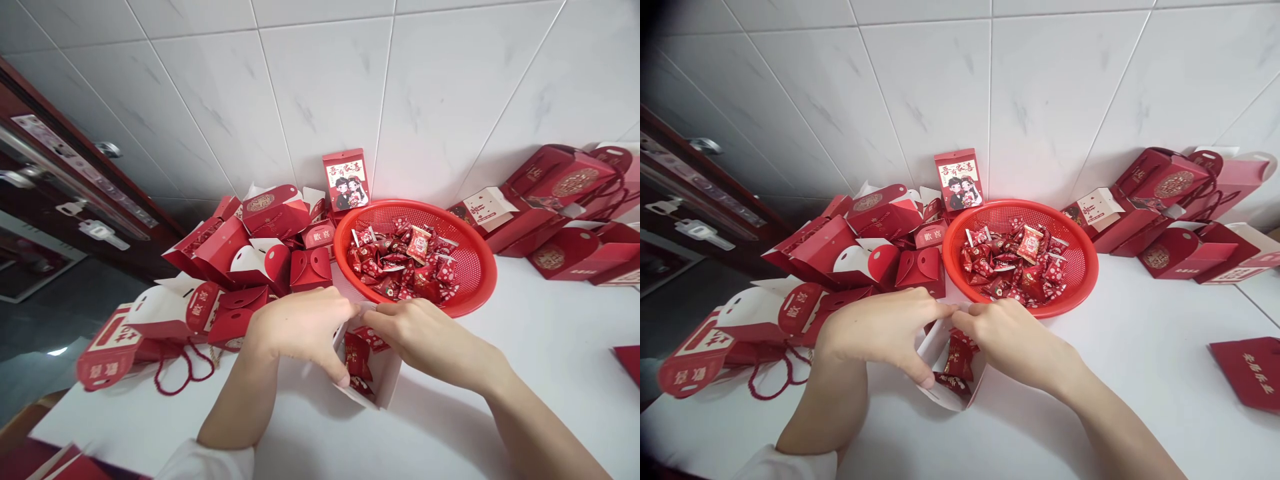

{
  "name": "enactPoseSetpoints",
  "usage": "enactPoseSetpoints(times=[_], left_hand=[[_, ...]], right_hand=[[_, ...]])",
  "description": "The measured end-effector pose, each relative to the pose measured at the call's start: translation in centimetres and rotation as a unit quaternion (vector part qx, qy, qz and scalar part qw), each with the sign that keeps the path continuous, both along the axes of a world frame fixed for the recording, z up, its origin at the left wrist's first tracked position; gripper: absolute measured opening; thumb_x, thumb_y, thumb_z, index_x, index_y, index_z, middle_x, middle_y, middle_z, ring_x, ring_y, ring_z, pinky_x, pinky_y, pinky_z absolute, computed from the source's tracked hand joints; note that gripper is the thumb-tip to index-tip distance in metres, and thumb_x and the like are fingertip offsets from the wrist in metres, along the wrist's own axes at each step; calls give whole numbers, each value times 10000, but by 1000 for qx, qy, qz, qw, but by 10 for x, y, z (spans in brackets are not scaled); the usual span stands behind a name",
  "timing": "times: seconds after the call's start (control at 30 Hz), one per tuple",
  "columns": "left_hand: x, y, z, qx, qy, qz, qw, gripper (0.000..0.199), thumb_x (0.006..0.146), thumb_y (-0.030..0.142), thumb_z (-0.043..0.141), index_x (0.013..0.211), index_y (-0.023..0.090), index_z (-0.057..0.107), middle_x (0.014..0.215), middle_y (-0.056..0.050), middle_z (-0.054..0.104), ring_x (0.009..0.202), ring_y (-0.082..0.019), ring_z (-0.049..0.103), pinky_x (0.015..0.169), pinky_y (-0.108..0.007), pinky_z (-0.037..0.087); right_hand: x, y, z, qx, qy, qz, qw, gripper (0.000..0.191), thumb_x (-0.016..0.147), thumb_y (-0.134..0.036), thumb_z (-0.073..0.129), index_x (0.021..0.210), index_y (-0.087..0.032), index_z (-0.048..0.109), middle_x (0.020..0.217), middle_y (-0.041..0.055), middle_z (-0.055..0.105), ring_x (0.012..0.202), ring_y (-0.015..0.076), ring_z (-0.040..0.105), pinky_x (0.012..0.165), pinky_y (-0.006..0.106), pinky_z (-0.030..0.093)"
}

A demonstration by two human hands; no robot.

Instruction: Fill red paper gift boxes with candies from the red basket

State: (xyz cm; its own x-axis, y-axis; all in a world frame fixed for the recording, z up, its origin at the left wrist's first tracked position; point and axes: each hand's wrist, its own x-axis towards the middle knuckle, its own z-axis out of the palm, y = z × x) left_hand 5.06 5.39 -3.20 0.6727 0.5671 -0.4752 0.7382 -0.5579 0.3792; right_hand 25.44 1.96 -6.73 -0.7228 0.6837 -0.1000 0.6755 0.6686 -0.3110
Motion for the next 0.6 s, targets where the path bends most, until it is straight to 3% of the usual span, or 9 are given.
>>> enactPoseSetpoints(times=[0.6], left_hand=[[1,2,1,-10,18,-12,1000,539,636,512,802,1046,182,684,766,-18,669,746,-226,620,587,-290,392]], right_hand=[[-2,2,-2,6,-2,2,1000,209,901,35,530,842,-160,574,804,-9,656,562,93,379,528,279,188]])
